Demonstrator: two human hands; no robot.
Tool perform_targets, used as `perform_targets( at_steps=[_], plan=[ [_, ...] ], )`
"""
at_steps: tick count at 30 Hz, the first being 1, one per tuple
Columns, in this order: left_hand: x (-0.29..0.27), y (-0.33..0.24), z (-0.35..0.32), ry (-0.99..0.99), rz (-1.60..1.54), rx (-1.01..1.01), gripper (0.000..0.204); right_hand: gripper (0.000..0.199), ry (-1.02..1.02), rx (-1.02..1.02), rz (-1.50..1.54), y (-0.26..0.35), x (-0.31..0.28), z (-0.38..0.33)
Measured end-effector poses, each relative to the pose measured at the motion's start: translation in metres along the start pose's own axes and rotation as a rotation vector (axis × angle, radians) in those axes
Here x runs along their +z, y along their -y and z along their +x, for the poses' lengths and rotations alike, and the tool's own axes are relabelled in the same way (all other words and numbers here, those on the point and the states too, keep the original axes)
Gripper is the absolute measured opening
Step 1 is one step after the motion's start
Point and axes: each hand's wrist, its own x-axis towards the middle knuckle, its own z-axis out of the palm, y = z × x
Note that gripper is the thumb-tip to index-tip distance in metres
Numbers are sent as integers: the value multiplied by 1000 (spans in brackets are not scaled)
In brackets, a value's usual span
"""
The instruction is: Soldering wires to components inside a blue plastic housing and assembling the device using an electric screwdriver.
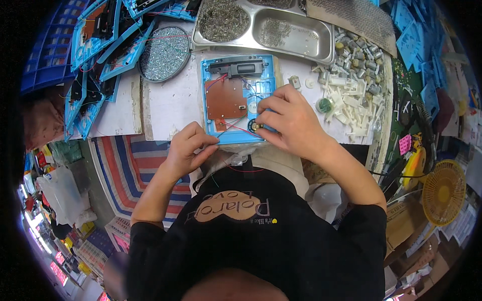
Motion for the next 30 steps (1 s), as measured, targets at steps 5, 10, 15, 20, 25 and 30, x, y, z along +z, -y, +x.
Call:
perform_targets(
  at_steps=[5,10,15,20,25,30],
  plan=[
    [0,1,0,-7,16,25,23,29,16,-36,-16,-5,2,2],
    [-7,-4,12,82,123,71,22,26,-31,-12,-7,-1,-6,0],
    [-14,-15,11,131,109,-1,29,20,-210,295,-333,-39,-67,-29],
    [-39,-33,43,372,80,-95,28,22,-11,502,-628,-56,-93,-39],
    [-72,-46,101,419,26,-71,30,21,48,467,-566,-80,-103,-48],
    [-57,-34,192,91,344,131,18,17,-684,536,-138,-66,-113,-67]
  ],
)
